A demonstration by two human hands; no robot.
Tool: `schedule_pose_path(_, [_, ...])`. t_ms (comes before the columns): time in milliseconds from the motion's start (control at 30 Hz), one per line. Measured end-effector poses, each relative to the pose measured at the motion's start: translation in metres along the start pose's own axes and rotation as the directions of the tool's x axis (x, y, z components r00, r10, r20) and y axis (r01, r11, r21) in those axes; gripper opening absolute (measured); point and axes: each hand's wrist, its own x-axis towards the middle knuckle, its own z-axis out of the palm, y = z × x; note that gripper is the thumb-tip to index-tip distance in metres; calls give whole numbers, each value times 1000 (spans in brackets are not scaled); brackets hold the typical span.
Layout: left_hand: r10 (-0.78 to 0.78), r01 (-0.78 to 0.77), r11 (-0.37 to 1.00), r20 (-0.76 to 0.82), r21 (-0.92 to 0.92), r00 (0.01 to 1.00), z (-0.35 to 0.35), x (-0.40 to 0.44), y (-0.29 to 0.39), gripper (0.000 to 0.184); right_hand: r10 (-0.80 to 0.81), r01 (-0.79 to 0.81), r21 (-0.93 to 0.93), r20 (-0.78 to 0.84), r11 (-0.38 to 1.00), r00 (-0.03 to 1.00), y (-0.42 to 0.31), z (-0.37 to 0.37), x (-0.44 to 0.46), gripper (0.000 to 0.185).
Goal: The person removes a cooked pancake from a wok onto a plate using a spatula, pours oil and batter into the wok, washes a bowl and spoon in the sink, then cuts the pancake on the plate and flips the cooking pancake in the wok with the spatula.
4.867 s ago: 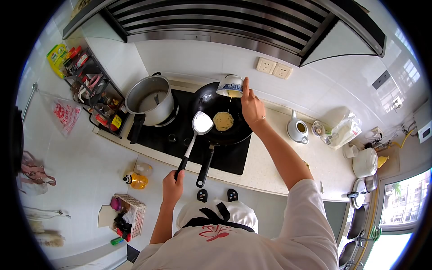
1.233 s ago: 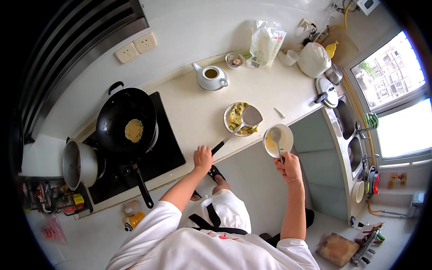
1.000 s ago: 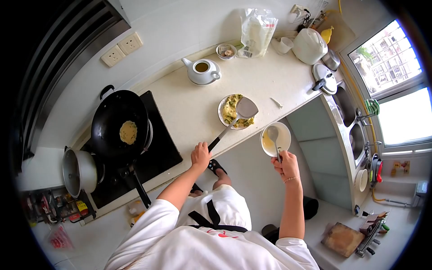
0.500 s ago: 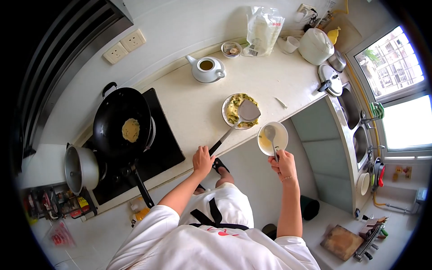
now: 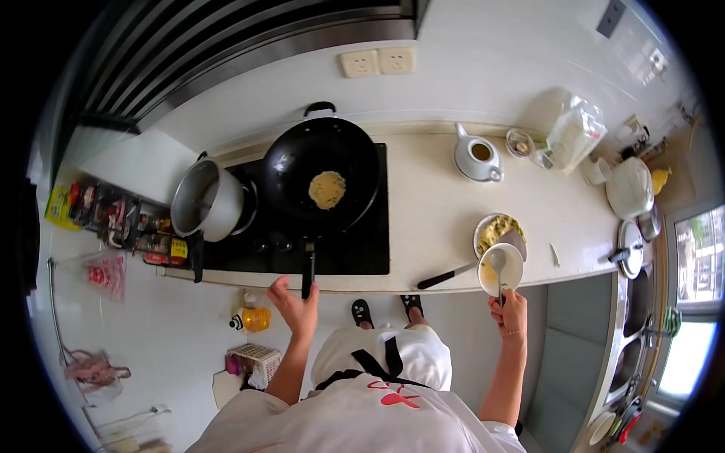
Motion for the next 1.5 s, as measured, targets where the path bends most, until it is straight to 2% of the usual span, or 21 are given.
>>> schedule_pose_path(33, [-164,181,981,187,-76,968,11,1,-34,43,7,-6,-21,35,1000,999,-3,9,3,27])
schedule_pose_path(67, [-297,364,923,379,-120,877,16,4,-58,42,4,-2,-27,62,1000,998,-7,20,6,27])
schedule_pose_path(100, [-351,742,637,778,-210,522,15,18,-67,31,1,2,-34,88,999,996,-11,33,8,28])
schedule_pose_path(167, [-231,931,272,923,-243,309,6,25,-47,24,-9,18,-67,125,998,992,-20,56,7,29])
schedule_pose_path(200, [-15,920,335,975,-204,222,7,35,-59,30,-22,34,-88,137,996,990,-23,69,7,29])
schedule_pose_path(300, [-115,915,338,955,-221,273,17,27,-68,42,-42,67,-116,207,991,977,-29,88,8,31])
schedule_pose_path(333, [-168,901,360,933,-242,318,20,24,-61,49,-47,74,-122,209,990,977,-31,95,6,31])
schedule_pose_path(467, [-249,831,454,849,-322,465,43,14,-57,50,-54,81,-136,190,987,980,-28,110,0,31])
schedule_pose_path(567, [-216,820,454,850,-349,481,56,15,-66,51,-41,70,-162,174,984,984,-25,115,-9,32])
schedule_pose_path(867, [-203,842,428,873,-329,444,63,14,-80,38,-8,41,-218,148,975,989,-10,114,-12,34])
schedule_pose_path(1067, [-195,791,494,841,-361,505,59,15,-84,38,-17,60,-215,196,975,980,-13,144,-20,33])
schedule_pose_path(1167, [-219,824,468,862,-319,458,54,16,-85,40,-26,76,-210,230,975,973,-15,156,-20,33])
schedule_pose_path(1267, [-346,578,640,482,-506,805,67,4,-91,42,-19,79,-229,253,970,967,-17,169,-25,33])
schedule_pose_path(1333, [-362,425,728,225,-537,905,49,11,-83,39,-25,87,-238,251,967,968,-20,183,-28,33])
schedule_pose_path(1367, [-353,346,772,92,-533,931,34,15,-76,38,-17,105,-280,299,954,954,-22,189,-30,33])
schedule_pose_path(1400, [-315,358,721,179,-594,932,12,24,-60,35,-6,125,-320,346,939,938,-24,196,-31,33])
schedule_pose_path(1500, [-59,450,482,485,-752,873,-7,50,-22,42,40,143,-366,450,920,892,-25,226,-31,34])
